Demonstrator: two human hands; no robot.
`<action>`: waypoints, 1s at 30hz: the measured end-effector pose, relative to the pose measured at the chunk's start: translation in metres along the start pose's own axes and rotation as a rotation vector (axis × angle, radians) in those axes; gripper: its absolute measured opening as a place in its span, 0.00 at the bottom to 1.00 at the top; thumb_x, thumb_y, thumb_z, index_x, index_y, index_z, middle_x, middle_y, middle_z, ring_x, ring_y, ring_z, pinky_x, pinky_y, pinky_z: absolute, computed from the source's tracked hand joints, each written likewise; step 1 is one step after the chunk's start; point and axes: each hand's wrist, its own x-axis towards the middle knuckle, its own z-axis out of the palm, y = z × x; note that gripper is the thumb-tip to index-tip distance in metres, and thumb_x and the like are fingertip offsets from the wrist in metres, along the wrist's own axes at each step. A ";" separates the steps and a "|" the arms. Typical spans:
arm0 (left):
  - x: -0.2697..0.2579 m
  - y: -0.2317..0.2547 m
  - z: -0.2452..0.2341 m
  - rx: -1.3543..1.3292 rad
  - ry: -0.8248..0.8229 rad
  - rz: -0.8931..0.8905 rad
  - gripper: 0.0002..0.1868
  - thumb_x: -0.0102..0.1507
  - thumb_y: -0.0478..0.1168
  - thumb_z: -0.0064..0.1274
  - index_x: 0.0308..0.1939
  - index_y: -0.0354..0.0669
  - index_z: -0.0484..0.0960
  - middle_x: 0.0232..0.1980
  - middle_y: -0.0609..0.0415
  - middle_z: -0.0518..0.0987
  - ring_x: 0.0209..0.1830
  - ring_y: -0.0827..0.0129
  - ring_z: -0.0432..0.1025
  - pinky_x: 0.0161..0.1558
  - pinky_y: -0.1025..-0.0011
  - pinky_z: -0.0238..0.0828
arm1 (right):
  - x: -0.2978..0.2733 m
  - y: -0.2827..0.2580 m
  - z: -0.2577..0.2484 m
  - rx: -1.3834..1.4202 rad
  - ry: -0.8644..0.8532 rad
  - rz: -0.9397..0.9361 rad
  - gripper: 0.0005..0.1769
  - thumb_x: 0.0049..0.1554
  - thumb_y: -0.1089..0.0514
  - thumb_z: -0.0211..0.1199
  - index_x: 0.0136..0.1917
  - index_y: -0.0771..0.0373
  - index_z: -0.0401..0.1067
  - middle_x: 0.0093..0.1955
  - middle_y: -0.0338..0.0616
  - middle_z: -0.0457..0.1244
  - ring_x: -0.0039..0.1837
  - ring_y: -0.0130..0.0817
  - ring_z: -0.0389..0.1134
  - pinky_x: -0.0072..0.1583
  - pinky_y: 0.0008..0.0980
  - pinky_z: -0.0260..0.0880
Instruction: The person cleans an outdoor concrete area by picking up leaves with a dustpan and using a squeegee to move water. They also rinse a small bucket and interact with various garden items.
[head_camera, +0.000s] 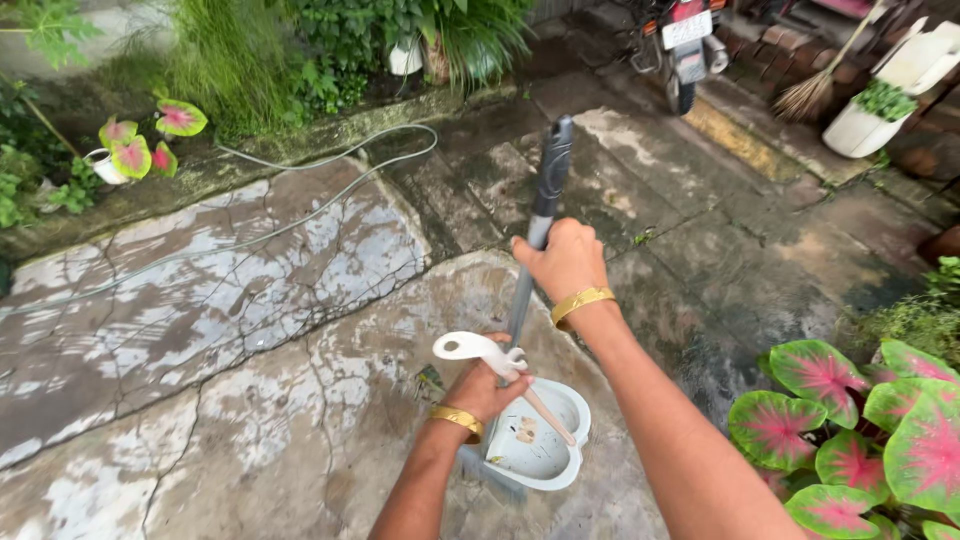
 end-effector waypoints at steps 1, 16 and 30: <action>0.005 0.005 -0.002 0.073 -0.063 -0.012 0.27 0.57 0.42 0.66 0.57 0.37 0.74 0.44 0.48 0.84 0.48 0.62 0.78 0.54 0.63 0.74 | 0.006 -0.001 -0.004 0.012 0.005 0.006 0.23 0.47 0.42 0.74 0.36 0.66 0.79 0.37 0.61 0.69 0.44 0.59 0.73 0.50 0.49 0.73; -0.010 -0.075 -0.008 0.012 -0.263 -0.475 0.10 0.60 0.35 0.60 0.44 0.36 0.83 0.34 0.49 0.85 0.26 0.69 0.79 0.30 0.69 0.78 | 0.009 0.033 -0.010 0.002 0.142 0.023 0.19 0.51 0.49 0.75 0.37 0.69 0.77 0.32 0.58 0.68 0.37 0.54 0.72 0.44 0.47 0.72; -0.093 -0.260 -0.020 0.156 -0.088 -0.710 0.22 0.54 0.34 0.59 0.54 0.48 0.85 0.54 0.47 0.85 0.58 0.60 0.77 0.59 0.67 0.72 | -0.040 0.087 0.059 -0.030 -0.057 0.026 0.14 0.49 0.55 0.72 0.40 0.66 0.73 0.35 0.57 0.68 0.42 0.56 0.71 0.46 0.45 0.71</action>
